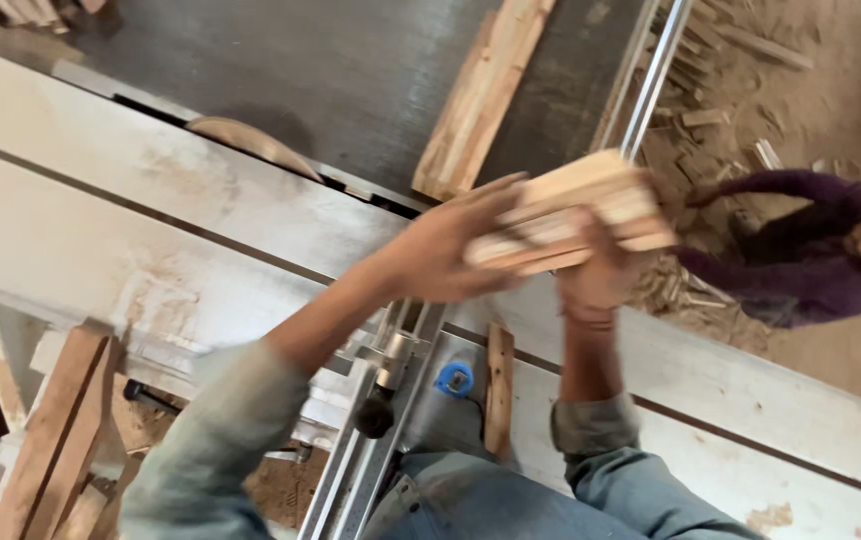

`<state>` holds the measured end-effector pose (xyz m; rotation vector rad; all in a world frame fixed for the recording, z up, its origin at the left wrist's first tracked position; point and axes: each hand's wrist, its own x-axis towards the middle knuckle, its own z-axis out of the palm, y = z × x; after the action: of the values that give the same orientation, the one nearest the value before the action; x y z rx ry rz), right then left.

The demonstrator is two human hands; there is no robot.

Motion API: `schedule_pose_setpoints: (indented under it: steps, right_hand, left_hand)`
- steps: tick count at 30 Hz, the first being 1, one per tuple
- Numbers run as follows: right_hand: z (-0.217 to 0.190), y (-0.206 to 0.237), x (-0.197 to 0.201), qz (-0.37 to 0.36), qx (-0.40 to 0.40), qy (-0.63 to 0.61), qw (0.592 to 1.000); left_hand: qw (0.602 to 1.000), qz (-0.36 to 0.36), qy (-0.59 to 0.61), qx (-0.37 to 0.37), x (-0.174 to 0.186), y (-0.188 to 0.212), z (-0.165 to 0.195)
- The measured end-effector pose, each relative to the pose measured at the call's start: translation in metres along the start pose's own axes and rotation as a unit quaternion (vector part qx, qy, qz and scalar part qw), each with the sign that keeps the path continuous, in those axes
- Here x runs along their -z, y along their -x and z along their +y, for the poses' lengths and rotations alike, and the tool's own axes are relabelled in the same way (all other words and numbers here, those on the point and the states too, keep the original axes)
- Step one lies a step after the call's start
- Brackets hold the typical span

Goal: The person uses a table saw to cut multiple wooden planks into shorter pieces. They guide each plank through the saw blade, remove the cut pieces, and stack them on a nearby metal rack.

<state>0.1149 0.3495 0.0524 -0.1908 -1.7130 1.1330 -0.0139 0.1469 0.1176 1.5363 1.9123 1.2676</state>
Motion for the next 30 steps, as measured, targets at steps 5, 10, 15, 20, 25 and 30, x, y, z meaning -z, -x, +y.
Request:
schedule_pose_setpoints:
  steps: [5, 10, 15, 20, 25, 30]
  right_hand:
    - [0.045, -0.043, 0.115, 0.145, -0.034, -0.042, 0.988]
    - [0.1, -0.041, 0.163, 0.172, -0.015, 0.051, 0.984]
    - [0.143, -0.04, 0.155, 0.101, -0.138, 0.046, 0.984]
    - [0.153, -0.037, 0.14, 0.068, -0.214, 0.037, 0.974]
    - [0.153, -0.031, 0.133, 0.011, -0.21, 0.027, 0.977]
    - [0.141, -0.032, 0.125, -0.07, -0.184, 0.036, 0.98]
  left_hand:
    - [0.983, -0.149, 0.081, 0.063, -0.102, -0.139, 0.027]
    - [0.992, -0.103, -0.047, 0.06, -0.138, -0.157, 0.015]
    - [0.889, 0.091, -0.363, 0.262, -0.097, -0.135, -0.06]
    - [0.801, 0.114, -0.384, 0.445, -0.068, -0.109, -0.124]
    - [0.837, 0.163, -0.289, 0.434, -0.059, -0.104, -0.139]
    - [0.856, 0.147, -0.291, 0.4, -0.008, -0.089, -0.102]
